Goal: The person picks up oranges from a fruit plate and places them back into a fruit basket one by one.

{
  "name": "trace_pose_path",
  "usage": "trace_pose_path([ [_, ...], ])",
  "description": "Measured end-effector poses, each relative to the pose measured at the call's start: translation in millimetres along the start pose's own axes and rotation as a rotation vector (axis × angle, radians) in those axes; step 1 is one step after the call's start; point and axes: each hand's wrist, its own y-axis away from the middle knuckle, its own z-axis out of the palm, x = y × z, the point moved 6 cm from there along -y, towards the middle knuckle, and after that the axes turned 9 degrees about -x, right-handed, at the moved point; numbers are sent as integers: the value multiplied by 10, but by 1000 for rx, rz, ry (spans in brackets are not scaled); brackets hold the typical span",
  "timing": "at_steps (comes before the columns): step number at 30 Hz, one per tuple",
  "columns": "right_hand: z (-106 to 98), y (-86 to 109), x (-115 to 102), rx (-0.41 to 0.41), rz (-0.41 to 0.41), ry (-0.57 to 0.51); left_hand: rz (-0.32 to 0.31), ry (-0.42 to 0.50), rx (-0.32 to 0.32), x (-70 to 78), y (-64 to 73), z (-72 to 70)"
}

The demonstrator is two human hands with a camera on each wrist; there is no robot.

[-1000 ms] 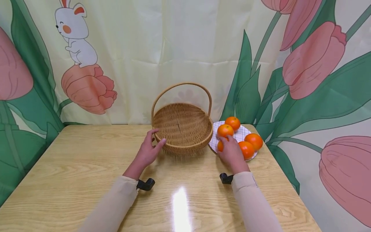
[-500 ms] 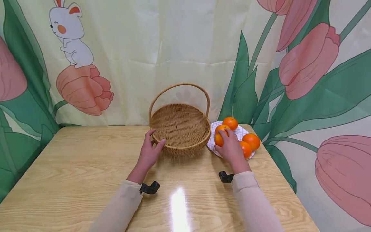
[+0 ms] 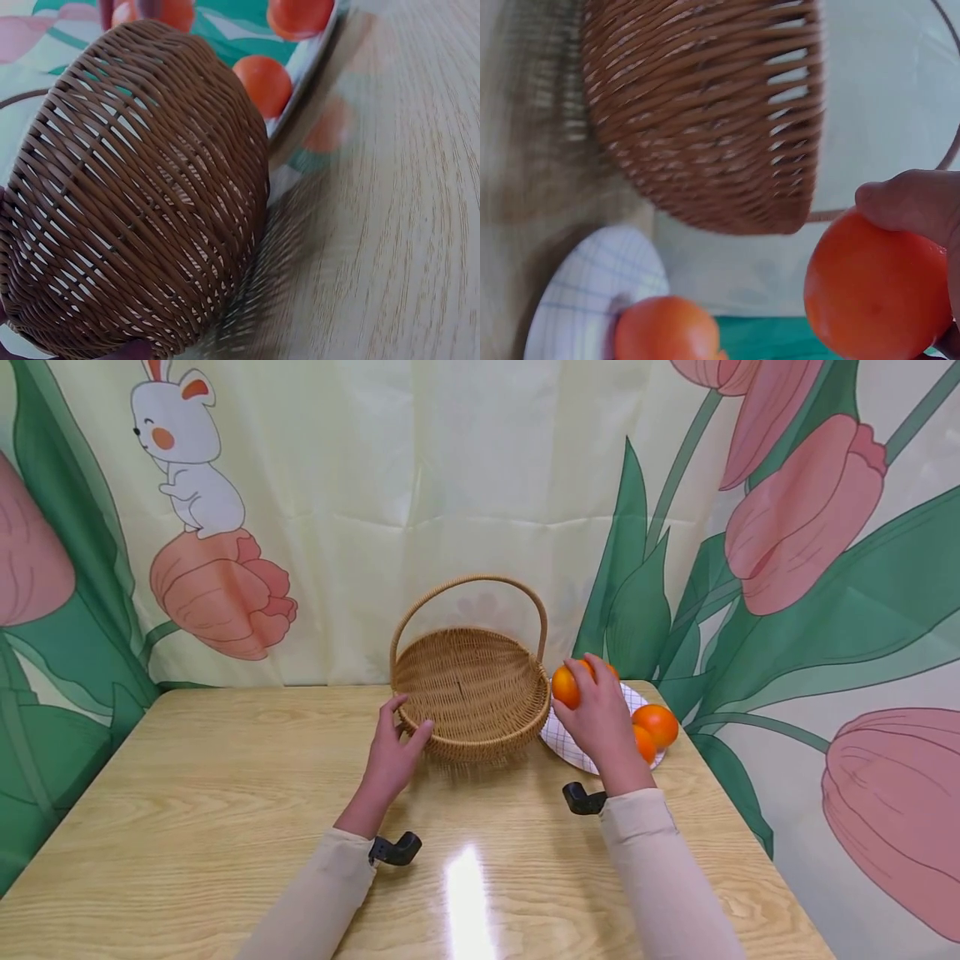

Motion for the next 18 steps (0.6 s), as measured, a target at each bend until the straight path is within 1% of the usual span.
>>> trace_pose_path([
  [3,-53,-39,-106,37,-33,-1,8,3,3,8,-2,0],
  [6,-59,-61,-215,65,-75,-13,15,0,8,2,2,3],
  [9,-32,-89,-315,63,-109,-24,14,0,15,1,8,4],
  [13,50,-105,-415,19,-114,-44,-4,-1,11,-14,28,11],
  [18,162,-136,-490,-53,-86,-76,-7,2,15,-1,28,14],
])
